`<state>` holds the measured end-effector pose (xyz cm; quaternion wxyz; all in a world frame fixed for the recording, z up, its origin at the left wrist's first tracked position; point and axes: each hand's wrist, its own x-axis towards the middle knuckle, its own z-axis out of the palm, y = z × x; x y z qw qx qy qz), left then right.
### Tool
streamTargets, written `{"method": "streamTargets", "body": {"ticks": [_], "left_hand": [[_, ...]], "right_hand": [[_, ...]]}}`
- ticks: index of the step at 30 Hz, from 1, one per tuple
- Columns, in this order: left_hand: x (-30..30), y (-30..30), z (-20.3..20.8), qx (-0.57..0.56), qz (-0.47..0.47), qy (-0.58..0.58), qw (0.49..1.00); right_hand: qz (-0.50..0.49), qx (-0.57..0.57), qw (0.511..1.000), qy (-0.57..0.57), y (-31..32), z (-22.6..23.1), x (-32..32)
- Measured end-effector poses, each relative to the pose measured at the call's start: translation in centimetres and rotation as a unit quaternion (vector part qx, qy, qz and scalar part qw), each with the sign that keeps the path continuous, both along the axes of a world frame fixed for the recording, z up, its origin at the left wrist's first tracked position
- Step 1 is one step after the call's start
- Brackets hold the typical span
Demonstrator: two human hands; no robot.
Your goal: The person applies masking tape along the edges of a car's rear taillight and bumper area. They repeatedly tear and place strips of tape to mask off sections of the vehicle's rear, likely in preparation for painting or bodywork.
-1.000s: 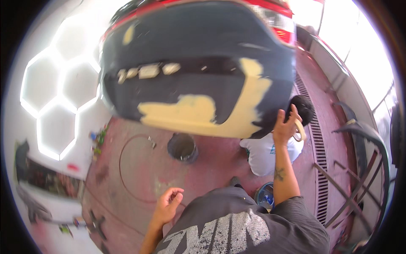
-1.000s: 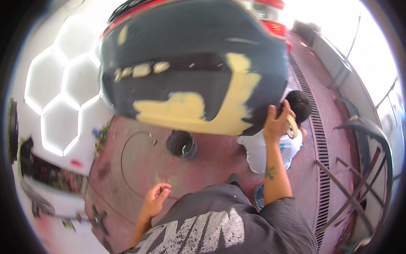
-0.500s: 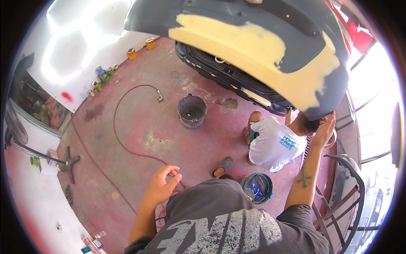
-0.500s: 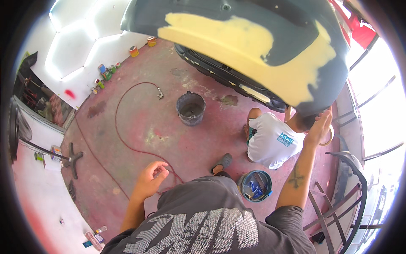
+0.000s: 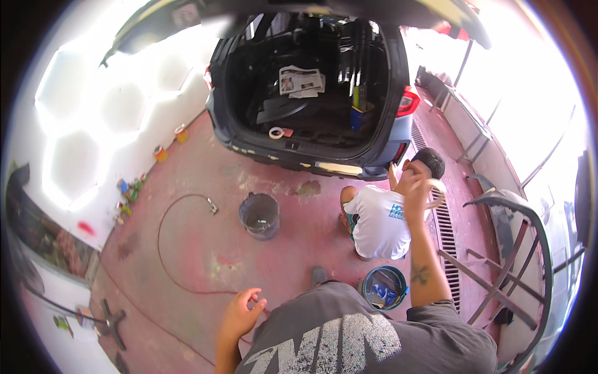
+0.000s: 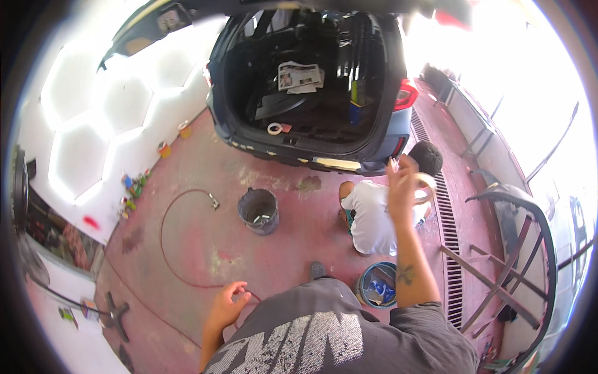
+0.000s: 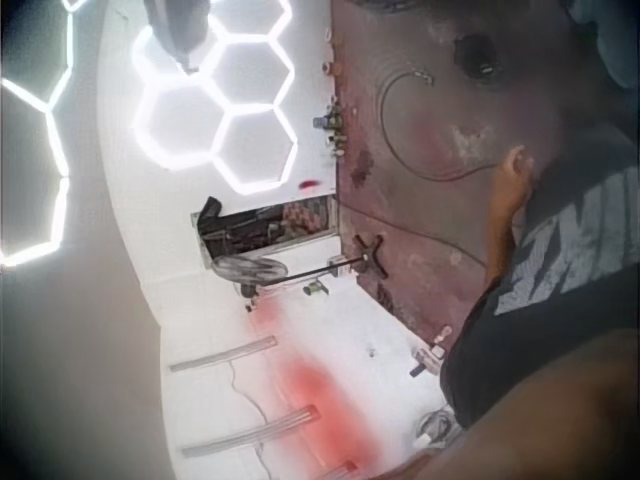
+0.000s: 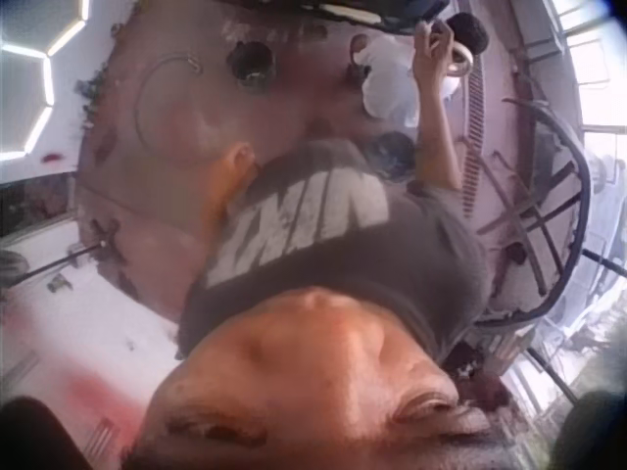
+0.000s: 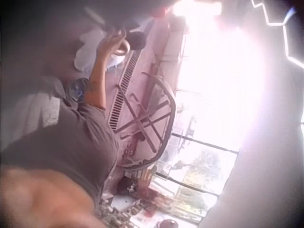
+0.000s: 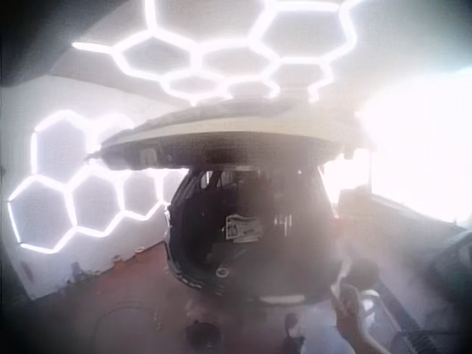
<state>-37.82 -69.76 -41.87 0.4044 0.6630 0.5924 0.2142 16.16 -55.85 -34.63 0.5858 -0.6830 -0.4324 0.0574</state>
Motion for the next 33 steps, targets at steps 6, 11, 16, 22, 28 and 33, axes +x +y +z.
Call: {"method": "streamTargets", "body": {"ticks": [6,11,16,22,28,33], "left_hand": [[0.9,1.3,1.6,-0.031,-0.064,0.058,0.996],[0.8,1.1,0.9,-0.003,-0.089,0.052,0.995],[-0.4,-0.4,0.1,0.001,-0.096,0.047,0.994],[-1.5,-3.2,-1.5,0.002,-0.071,0.047,0.996],[-4.6,-5.8,-9.9,-0.066,0.027,0.008,0.997],[-11.5,-12.3,-26.8,-0.113,0.093,0.090,0.985]], "right_hand": [[0.250,-0.377,0.870,-0.195,-7.4,-11.7,-10.8],[0.206,-0.487,0.846,-0.069,-12.6,-21.9,-9.6],[0.130,-0.567,0.812,-0.037,-18.6,-29.8,-3.0],[0.047,-0.673,0.733,-0.085,-26.7,-32.7,-0.1],[0.184,-0.677,0.699,-0.141,-25.3,-37.2,-0.3],[0.203,-0.616,0.738,-0.185,-20.2,-32.3,-6.9]]}}
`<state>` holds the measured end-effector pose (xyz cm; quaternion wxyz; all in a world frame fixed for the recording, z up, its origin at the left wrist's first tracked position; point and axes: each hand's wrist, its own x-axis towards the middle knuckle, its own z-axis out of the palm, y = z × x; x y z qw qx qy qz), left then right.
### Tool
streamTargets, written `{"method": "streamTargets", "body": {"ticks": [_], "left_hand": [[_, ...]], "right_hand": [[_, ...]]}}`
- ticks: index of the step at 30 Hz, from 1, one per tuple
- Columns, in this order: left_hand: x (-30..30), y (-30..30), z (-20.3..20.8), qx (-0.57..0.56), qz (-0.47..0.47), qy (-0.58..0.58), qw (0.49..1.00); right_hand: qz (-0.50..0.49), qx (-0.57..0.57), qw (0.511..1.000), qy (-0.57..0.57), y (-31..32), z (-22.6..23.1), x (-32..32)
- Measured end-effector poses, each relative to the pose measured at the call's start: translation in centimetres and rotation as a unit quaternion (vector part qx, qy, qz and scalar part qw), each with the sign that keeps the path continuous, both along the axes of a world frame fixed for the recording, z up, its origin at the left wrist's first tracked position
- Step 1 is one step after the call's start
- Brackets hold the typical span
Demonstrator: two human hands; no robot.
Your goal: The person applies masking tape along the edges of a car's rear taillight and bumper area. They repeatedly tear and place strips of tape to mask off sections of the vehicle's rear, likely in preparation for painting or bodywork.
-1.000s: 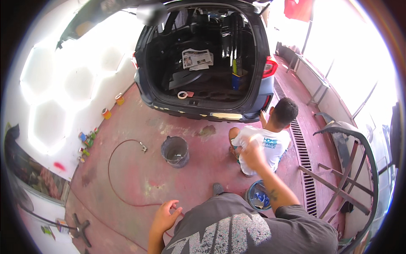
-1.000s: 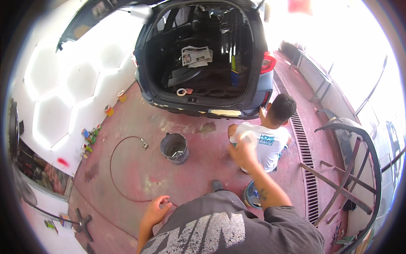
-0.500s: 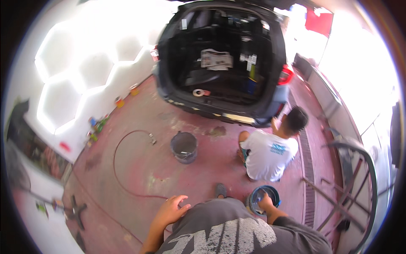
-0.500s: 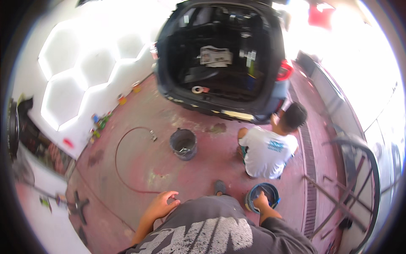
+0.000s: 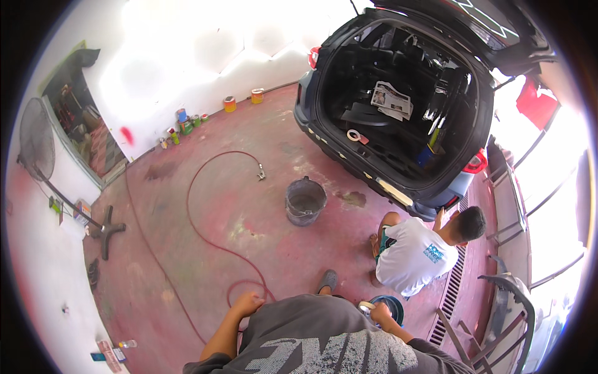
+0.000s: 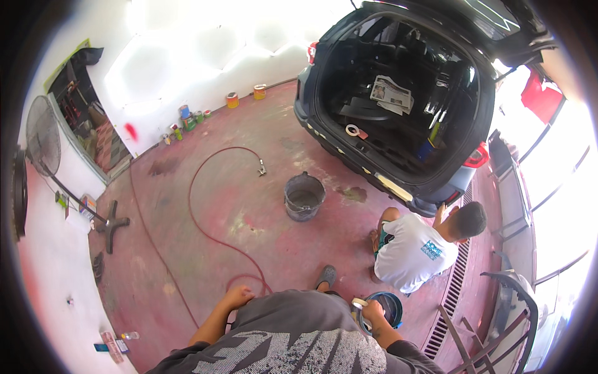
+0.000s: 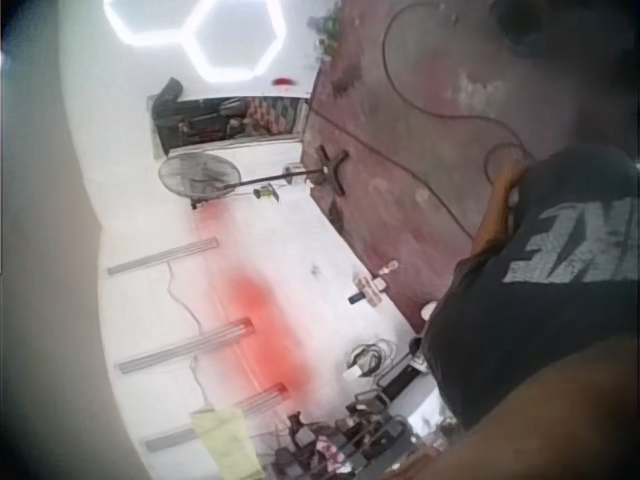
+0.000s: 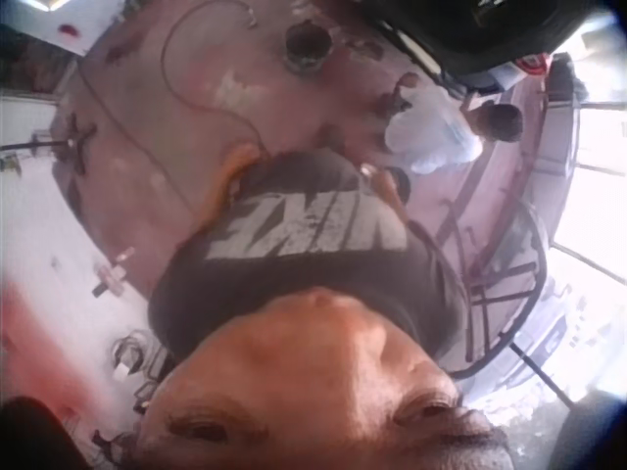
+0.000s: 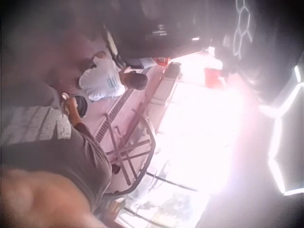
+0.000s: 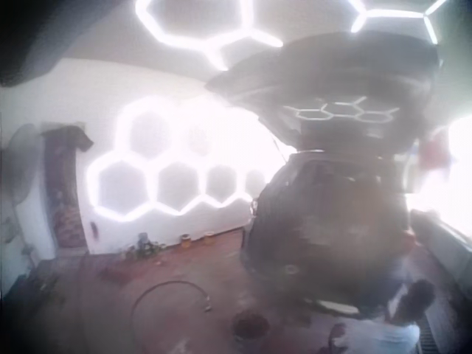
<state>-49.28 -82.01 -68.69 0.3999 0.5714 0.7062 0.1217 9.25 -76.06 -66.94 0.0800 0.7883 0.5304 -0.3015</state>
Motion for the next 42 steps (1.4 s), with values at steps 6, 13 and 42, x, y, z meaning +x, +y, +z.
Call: {"method": "streamTargets", "body": {"ticks": [6,13,42], "left_hand": [[-7.3,-14.9,-12.7,-0.029,-0.066,0.122,0.990],[-8.0,-26.0,-11.5,-0.058,0.258,-0.150,0.953],[-34.3,12.5,2.7,-0.059,0.595,-0.137,0.790]], "right_hand": [[0.028,0.045,0.999,-0.008,5.6,1.4,-3.0],[0.169,-0.059,0.984,-0.010,10.3,0.6,-3.7],[0.256,-0.102,0.960,0.058,59.7,-7.9,-36.0]]}}
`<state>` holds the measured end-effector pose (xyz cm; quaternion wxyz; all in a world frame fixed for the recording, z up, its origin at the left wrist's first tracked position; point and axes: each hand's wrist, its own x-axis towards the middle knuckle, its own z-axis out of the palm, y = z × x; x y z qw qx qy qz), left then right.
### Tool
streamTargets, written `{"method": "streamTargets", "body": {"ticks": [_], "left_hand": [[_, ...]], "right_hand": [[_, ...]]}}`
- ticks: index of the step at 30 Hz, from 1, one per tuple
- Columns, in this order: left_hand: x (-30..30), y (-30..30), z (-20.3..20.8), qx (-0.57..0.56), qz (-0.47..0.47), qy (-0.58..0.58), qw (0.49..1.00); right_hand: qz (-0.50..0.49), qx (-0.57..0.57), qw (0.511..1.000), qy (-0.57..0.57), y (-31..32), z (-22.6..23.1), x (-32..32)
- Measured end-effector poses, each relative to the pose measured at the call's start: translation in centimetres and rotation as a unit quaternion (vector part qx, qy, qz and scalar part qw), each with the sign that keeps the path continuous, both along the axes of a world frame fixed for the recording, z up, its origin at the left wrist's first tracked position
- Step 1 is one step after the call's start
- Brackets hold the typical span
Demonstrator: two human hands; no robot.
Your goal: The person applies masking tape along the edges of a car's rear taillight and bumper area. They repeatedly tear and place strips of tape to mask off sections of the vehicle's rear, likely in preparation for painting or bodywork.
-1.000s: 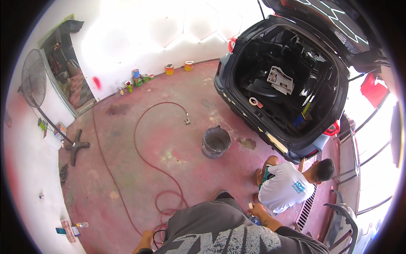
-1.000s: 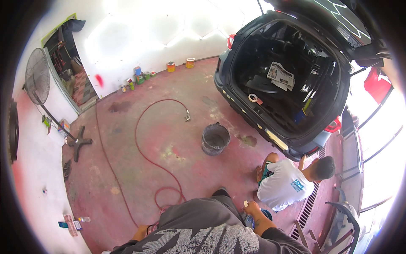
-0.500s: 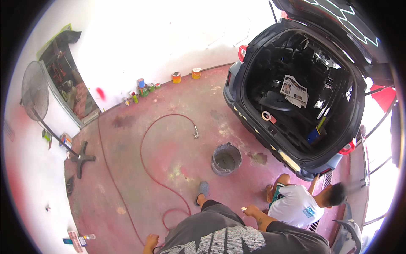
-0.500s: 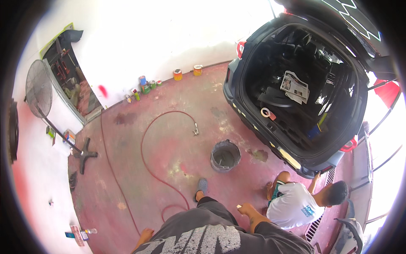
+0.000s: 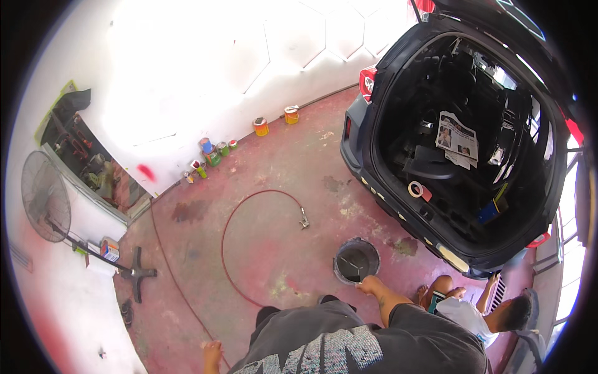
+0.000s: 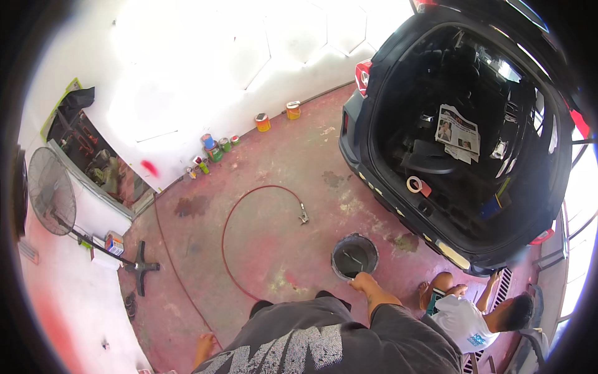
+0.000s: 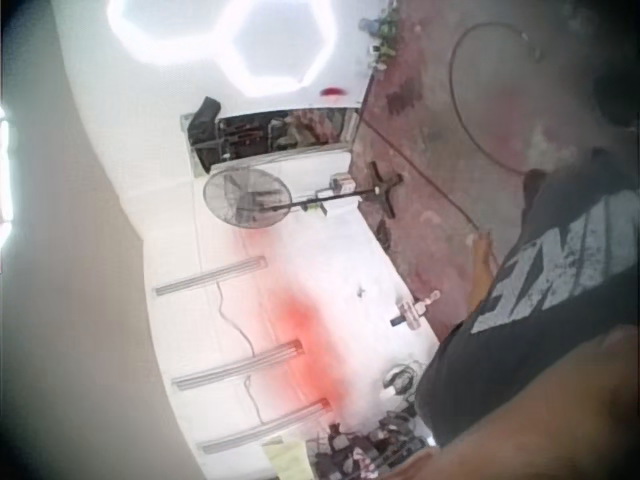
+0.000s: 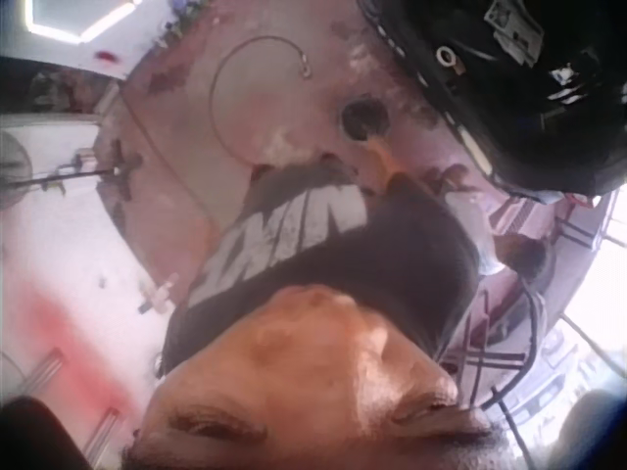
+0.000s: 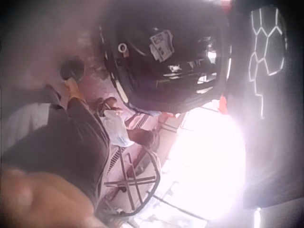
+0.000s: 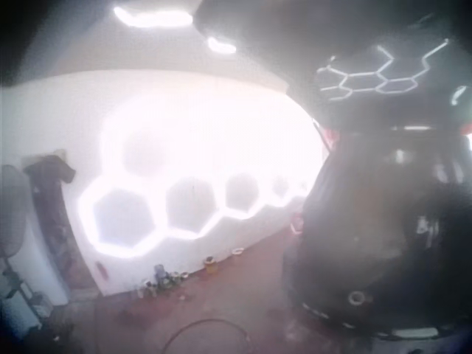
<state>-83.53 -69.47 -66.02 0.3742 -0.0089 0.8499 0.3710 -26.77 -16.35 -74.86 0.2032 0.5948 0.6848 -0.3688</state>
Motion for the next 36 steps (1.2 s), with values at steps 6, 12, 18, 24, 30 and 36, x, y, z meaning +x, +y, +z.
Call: {"method": "streamTargets", "body": {"ticks": [6,12,18,24,30,36], "left_hand": [[-6.5,17.8,2.3,0.038,-0.066,0.046,0.996],[-17.9,42.1,9.0,0.100,-0.193,0.139,0.966],[-18.9,66.8,23.8,0.284,-0.453,0.181,0.825],[-9.2,77.0,35.0,0.462,-0.640,0.251,0.560],[-4.2,81.3,33.0,0.503,-0.679,0.272,0.460],[-1.7,87.7,28.4,0.400,-0.726,0.173,0.532]], "right_hand": [[-0.173,-0.027,0.959,0.222,6.7,6.7,-12.5],[-0.289,0.110,0.849,0.429,12.3,15.1,-25.1],[-0.325,0.217,0.757,0.523,16.4,29.9,-33.7],[-0.335,0.318,0.736,0.494,17.3,36.4,-38.8],[-0.236,0.483,0.768,0.349,20.4,35.2,-40.2],[-0.240,0.420,0.805,0.344,25.4,33.7,-39.9]]}}
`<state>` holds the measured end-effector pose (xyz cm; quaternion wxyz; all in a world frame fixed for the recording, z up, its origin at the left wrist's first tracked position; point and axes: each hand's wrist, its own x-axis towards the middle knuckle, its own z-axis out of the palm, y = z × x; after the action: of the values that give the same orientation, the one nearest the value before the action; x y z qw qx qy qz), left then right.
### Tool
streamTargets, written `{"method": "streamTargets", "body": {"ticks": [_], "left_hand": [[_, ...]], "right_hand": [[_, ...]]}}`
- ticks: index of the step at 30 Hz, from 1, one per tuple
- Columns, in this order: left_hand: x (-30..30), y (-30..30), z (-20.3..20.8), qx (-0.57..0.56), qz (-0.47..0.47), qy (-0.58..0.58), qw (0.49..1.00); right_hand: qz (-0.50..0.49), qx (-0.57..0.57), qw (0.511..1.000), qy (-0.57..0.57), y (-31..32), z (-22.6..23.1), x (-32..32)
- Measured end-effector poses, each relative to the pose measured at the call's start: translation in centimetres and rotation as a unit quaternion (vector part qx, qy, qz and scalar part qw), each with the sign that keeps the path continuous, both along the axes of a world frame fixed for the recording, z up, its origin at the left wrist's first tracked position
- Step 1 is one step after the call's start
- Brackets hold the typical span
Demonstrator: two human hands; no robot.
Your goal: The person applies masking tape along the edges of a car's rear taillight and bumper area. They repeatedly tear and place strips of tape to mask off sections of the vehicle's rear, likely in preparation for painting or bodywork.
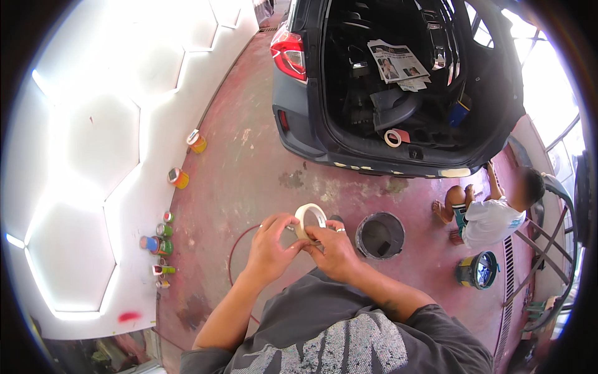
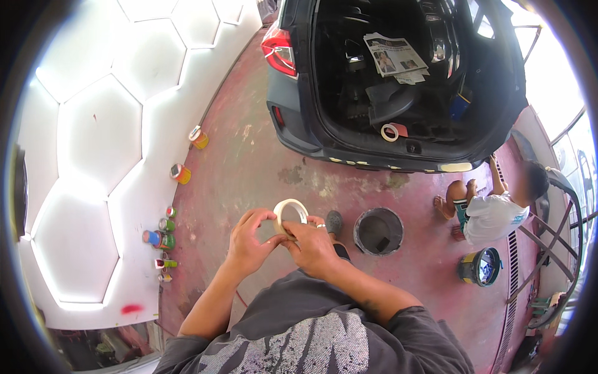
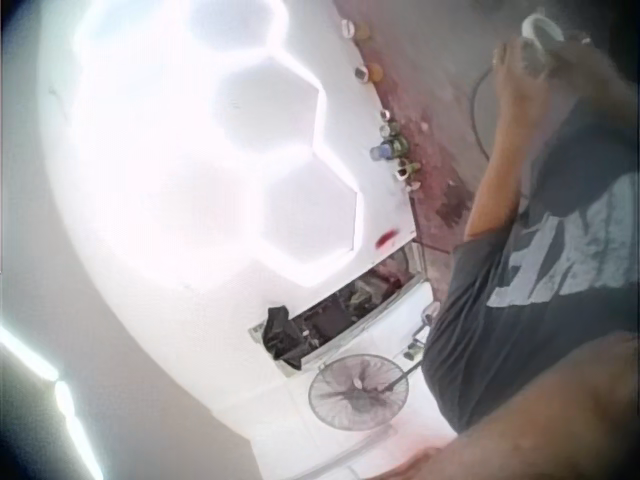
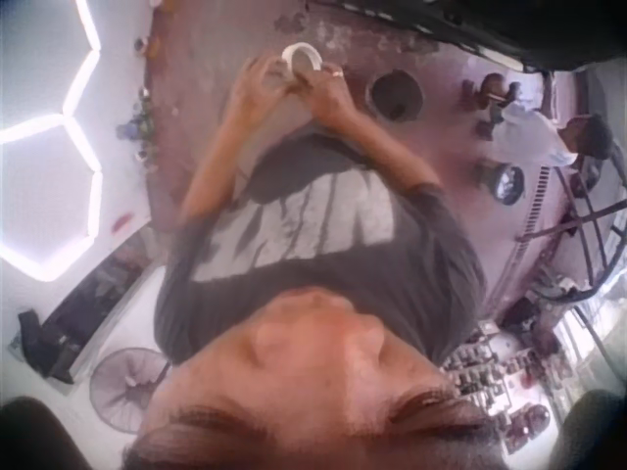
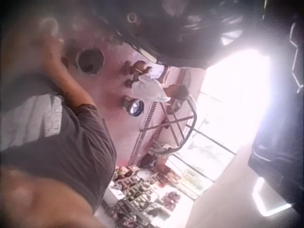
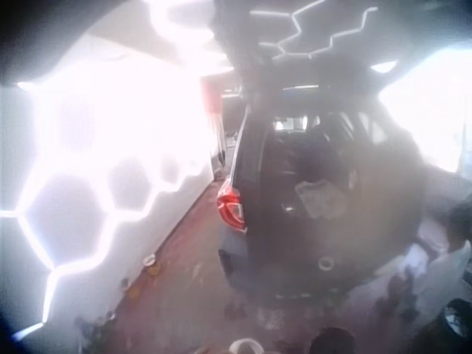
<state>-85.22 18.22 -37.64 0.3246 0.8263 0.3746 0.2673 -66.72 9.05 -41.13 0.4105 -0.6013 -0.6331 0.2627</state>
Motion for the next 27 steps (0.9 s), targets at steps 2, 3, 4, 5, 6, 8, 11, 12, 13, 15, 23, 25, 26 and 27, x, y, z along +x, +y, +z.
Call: {"method": "streamTargets", "body": {"ticks": [2,3,4,5,6,8,11,12,13,15,23,25,26,27], "left_hand": [[1.7,3.1,-1.2,-0.017,0.000,0.005,1.000],[2.9,4.7,-1.7,-0.019,0.000,0.004,1.000],[4.1,6.4,-2.1,-0.021,0.001,0.004,1.000],[5.5,8.0,-2.5,-0.023,0.001,0.003,1.000],[6.7,9.6,-3.6,-0.024,0.004,-0.005,1.000],[9.3,12.2,-5.3,-0.030,0.011,-0.021,0.999],[13.7,15.8,-4.3,-0.020,0.038,0.026,0.999],[14.5,16.7,-4.7,-0.050,0.033,0.025,0.998],[15.2,17.6,-5.3,-0.079,0.029,0.025,0.996],[16.5,19.5,-5.5,-0.108,0.041,0.025,0.993],[19.9,28.0,-5.4,-0.097,-0.017,0.067,0.993],[21.2,29.2,-6.0,-0.101,-0.004,0.075,0.992],[21.8,29.8,-6.2,-0.103,0.002,0.079,0.992],[22.3,30.5,-6.5,-0.075,-0.018,0.090,0.993]], "right_hand": [[-0.004,-0.019,1.000,0.003,3.1,-1.0,1.5],[-0.005,-0.027,1.000,0.002,4.7,-1.4,2.6],[-0.007,-0.015,1.000,0.000,6.3,-2.2,3.8],[-0.010,-0.002,1.000,-0.002,8.0,-3.2,5.2],[-0.009,0.007,1.000,0.000,9.6,-4.0,6.4],[0.010,-0.031,0.999,0.017,12.8,-3.8,9.5],[0.022,-0.053,0.998,0.009,17.0,-4.0,13.9],[0.028,-0.059,0.998,0.003,18.0,-4.2,14.8],[0.036,-0.068,0.997,0.009,19.0,-4.3,15.8],[0.049,-0.085,0.995,0.019,21.0,-4.5,17.6],[0.042,-0.099,0.994,0.032,25.9,-4.9,21.4],[0.030,-0.106,0.994,0.021,27.0,-5.0,22.0],[0.021,-0.101,0.995,0.012,27.6,-5.3,22.2],[0.011,-0.097,0.995,0.001,28.2,-5.5,22.3]]}}
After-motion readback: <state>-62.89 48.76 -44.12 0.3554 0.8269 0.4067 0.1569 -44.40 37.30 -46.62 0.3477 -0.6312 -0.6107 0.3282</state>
